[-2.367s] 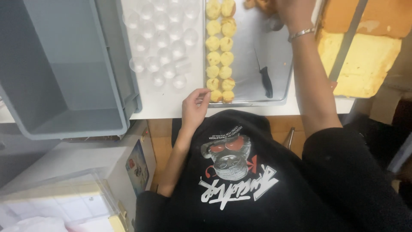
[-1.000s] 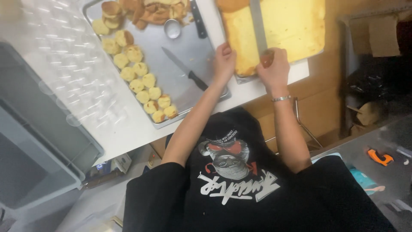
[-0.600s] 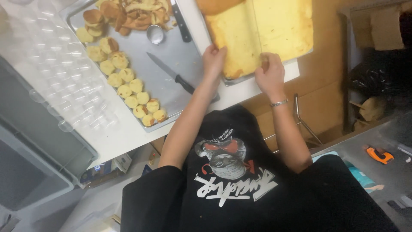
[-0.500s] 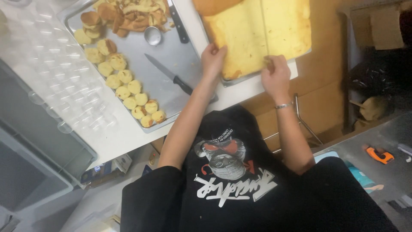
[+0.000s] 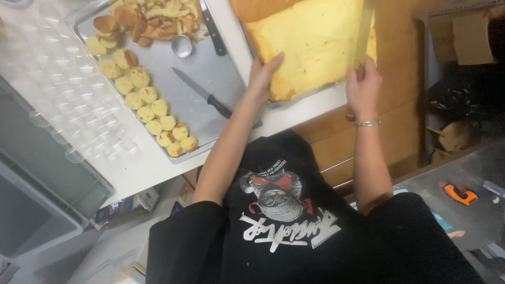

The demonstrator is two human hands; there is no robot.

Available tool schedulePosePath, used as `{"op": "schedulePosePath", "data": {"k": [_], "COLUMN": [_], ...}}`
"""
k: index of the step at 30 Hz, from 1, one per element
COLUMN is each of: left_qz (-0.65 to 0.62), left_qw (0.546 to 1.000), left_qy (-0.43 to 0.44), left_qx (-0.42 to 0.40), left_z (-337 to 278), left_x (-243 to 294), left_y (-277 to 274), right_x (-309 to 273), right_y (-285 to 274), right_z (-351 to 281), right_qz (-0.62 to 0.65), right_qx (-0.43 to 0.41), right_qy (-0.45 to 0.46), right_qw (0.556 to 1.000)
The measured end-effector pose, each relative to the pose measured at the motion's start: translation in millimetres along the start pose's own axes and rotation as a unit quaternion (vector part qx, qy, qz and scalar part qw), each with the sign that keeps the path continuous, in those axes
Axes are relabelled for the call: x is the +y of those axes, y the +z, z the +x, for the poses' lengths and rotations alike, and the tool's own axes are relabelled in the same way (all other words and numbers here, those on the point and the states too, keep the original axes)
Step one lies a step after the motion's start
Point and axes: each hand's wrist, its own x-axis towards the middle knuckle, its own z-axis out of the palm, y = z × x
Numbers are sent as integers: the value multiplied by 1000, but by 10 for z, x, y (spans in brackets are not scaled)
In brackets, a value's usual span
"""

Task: Using a circular cutter to cut small cake circles from a large sheet and arranging them on a tray.

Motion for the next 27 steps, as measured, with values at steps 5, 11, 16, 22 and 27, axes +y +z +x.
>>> {"op": "schedulePosePath", "data": {"k": [5,11,16,22,27], "left_qz": [10,43,54,72,67], "left_qw": [1000,998,997,995,996], "left_qy": [9,34,31,38,38], "left_qx": [23,29,39,50,42], "left_z": [30,49,20,48,22], "left_x": [-80,-211,-148,-172,-171], "left_y": [-46,-171,-109,-151,-151], "right_x": [189,424,486,359,289], "right_y": [-127,-417,-406,-320,-241], "right_z": [-323,-1228,-1580,-1583,-1598], "right_qz": [-111,-200,-246,-205,-202], "right_qx": [-32,-127,-188,-179,-143], "right_qy": [-5,-24,3,20,-26], "right_qw": [993,971,951,962,969]}}
